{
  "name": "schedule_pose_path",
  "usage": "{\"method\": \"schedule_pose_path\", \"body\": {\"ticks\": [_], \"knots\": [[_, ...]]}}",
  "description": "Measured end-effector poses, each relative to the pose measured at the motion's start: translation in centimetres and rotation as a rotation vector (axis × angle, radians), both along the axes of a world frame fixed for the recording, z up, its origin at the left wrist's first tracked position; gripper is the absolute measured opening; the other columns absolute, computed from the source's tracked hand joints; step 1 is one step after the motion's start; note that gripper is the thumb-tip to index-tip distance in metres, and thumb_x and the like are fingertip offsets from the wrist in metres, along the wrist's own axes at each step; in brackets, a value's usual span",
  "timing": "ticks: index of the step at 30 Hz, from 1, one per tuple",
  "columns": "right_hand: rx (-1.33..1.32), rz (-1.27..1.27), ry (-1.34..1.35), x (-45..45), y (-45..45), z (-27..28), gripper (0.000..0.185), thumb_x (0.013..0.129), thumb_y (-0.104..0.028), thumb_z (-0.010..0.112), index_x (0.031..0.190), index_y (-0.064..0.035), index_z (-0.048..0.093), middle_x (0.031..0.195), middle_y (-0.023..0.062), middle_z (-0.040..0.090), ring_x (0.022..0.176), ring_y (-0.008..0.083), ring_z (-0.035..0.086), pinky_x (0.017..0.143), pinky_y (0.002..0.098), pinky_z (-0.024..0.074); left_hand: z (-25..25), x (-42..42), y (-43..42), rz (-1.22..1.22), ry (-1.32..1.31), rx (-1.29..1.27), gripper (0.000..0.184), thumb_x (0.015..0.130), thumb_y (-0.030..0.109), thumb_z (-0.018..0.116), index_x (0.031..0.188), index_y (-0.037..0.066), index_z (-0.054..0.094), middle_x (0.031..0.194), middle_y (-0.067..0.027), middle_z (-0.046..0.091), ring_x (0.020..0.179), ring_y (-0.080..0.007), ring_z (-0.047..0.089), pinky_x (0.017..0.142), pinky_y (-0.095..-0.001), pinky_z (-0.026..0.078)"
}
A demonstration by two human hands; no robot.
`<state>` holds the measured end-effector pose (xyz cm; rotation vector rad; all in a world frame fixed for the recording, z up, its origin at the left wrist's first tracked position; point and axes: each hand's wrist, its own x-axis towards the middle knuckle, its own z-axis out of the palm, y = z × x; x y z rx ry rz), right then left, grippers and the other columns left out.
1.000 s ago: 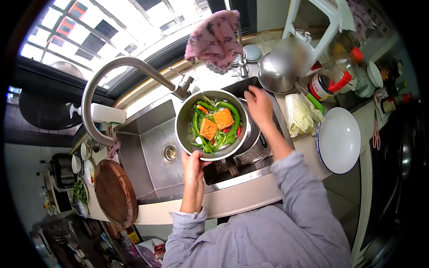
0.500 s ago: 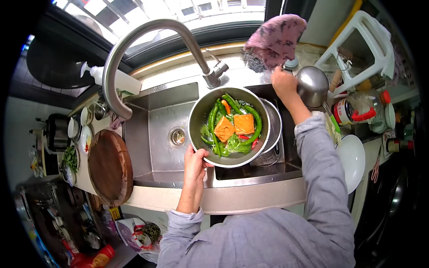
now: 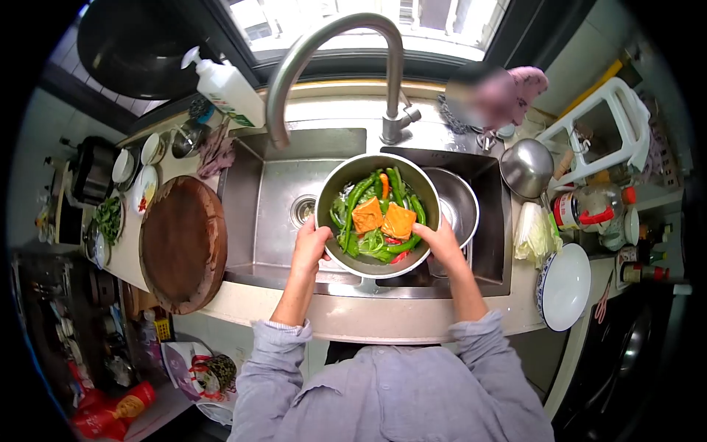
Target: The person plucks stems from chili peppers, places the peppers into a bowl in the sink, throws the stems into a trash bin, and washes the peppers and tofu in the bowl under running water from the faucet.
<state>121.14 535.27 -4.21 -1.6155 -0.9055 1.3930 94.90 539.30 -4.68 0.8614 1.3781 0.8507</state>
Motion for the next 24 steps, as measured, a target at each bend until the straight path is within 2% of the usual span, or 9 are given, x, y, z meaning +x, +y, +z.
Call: {"method": "schedule_pose_path", "body": {"ticks": [1, 2, 3, 6, 9, 12, 16, 21, 24], "knots": [[-0.071, 0.04, 0.042, -0.9, -0.8, 0.5, 0.056, 0.075, -0.022, 0.056, 0.123, -0.0007, 0.037, 0.086, 0.0119, 0.059, 0.05, 0.0129, 0.055, 0.03, 0.0215, 0.0401, -0.2, 0.0, 0.2, 0.004, 0.054, 0.073, 0.05, 0.068, 0.001, 0.046, 0.118, 0.002, 0.049, 0.077, -0.0091, 0.061, 0.054, -0.0185, 0.059, 0.046, -0.0301, 0.05], [-0.059, 0.029, 0.067, -1.4, -1.2, 0.5, 0.056, 0.072, -0.018, 0.055, 0.122, 0.0, 0.036, 0.082, 0.0116, 0.058, 0.047, 0.013, 0.054, 0.029, 0.0217, 0.0399, 0.3, 0.6, 0.0, 0.044, 0.568, 0.381, 0.054, 0.07, 0.002, 0.045, 0.123, 0.001, 0.045, 0.094, -0.0165, 0.061, 0.084, -0.0285, 0.061, 0.076, -0.0376, 0.049], [-0.049, 0.016, 0.092, -1.8, -1.5, 0.3, 0.057, 0.07, -0.015, 0.054, 0.122, 0.0007, 0.036, 0.078, 0.0113, 0.058, 0.044, 0.0132, 0.053, 0.028, 0.0219, 0.0397, 1.1, 1.2, -0.6, 0.111, 0.738, 0.639, 0.049, 0.072, 0.001, 0.046, 0.121, 0.001, 0.047, 0.11, -0.02, 0.055, 0.108, -0.0337, 0.049, 0.095, -0.0404, 0.036], [-0.015, -0.024, 0.104, -3.6, -2.4, 1.3, 0.058, 0.069, -0.009, 0.049, 0.123, 0.0005, 0.032, 0.084, 0.0129, 0.057, 0.049, 0.016, 0.056, 0.029, 0.0238, 0.0438, 3.6, 2.4, -1.2, 0.013, 0.705, 0.912, 0.043, 0.074, -0.003, 0.046, 0.116, 0.0, 0.049, 0.115, -0.0196, 0.052, 0.11, -0.0331, 0.047, 0.096, -0.0401, 0.036], [0.006, -0.069, 0.093, -5.0, -2.8, 2.0, 0.059, 0.068, -0.006, 0.046, 0.124, -0.002, 0.029, 0.081, 0.0137, 0.056, 0.044, 0.0159, 0.054, 0.028, 0.024, 0.0419, -0.3, 3.6, -0.5, -0.168, 0.714, 0.609, 0.057, 0.075, 0.026, 0.061, 0.124, 0.004, 0.045, 0.128, -0.0217, 0.042, 0.118, -0.0358, 0.041, 0.1, -0.0409, 0.032], [0.03, -0.072, 0.025, -6.3, -2.9, 2.3, 0.06, 0.068, -0.005, 0.043, 0.127, -0.0058, 0.029, 0.08, 0.0143, 0.057, 0.04, 0.0162, 0.053, 0.027, 0.0236, 0.04, -3.8, 3.6, 1.4, -0.226, 0.405, 0.334, 0.09, 0.064, 0.052, 0.068, 0.136, 0.011, 0.031, 0.138, -0.0236, 0.027, 0.127, -0.0367, 0.028, 0.103, -0.0439, 0.025], [-0.027, -0.037, -0.225, -8.4, -2.8, 4.0, 0.065, 0.069, -0.009, 0.043, 0.132, -0.0073, 0.026, 0.085, 0.0203, 0.06, 0.048, 0.0237, 0.059, 0.038, 0.0321, 0.0473, -3.1, 4.3, 0.5, -0.335, 0.526, 0.173, 0.105, 0.055, 0.062, 0.07, 0.14, 0.024, 0.02, 0.144, -0.0193, 0.013, 0.131, -0.0384, 0.017, 0.097, -0.0582, 0.022], [0.058, 0.051, -0.535, -10.2, -3.1, 3.3, 0.07, 0.07, -0.015, 0.044, 0.136, -0.0061, 0.021, 0.091, 0.0277, 0.06, 0.067, 0.0343, 0.063, 0.063, 0.0416, 0.05, -5.3, 3.7, -0.8, -0.252, 0.475, 0.181, 0.109, 0.054, 0.063, 0.071, 0.141, 0.025, 0.016, 0.142, -0.0221, 0.017, 0.129, -0.04, 0.02, 0.098, -0.056, 0.024], [-0.124, 0.093, -0.554, -13.5, -2.9, 7.5, 0.069, 0.07, -0.013, 0.044, 0.135, -0.0031, 0.022, 0.094, 0.0284, 0.059, 0.078, 0.0404, 0.06, 0.071, 0.0445, 0.0475, -6.4, 2.9, -1.3, -0.178, 0.372, 0.184, 0.108, 0.056, 0.063, 0.07, 0.141, 0.024, 0.015, 0.142, -0.0237, 0.015, 0.129, -0.0408, 0.02, 0.099, -0.0538, 0.024]]}}
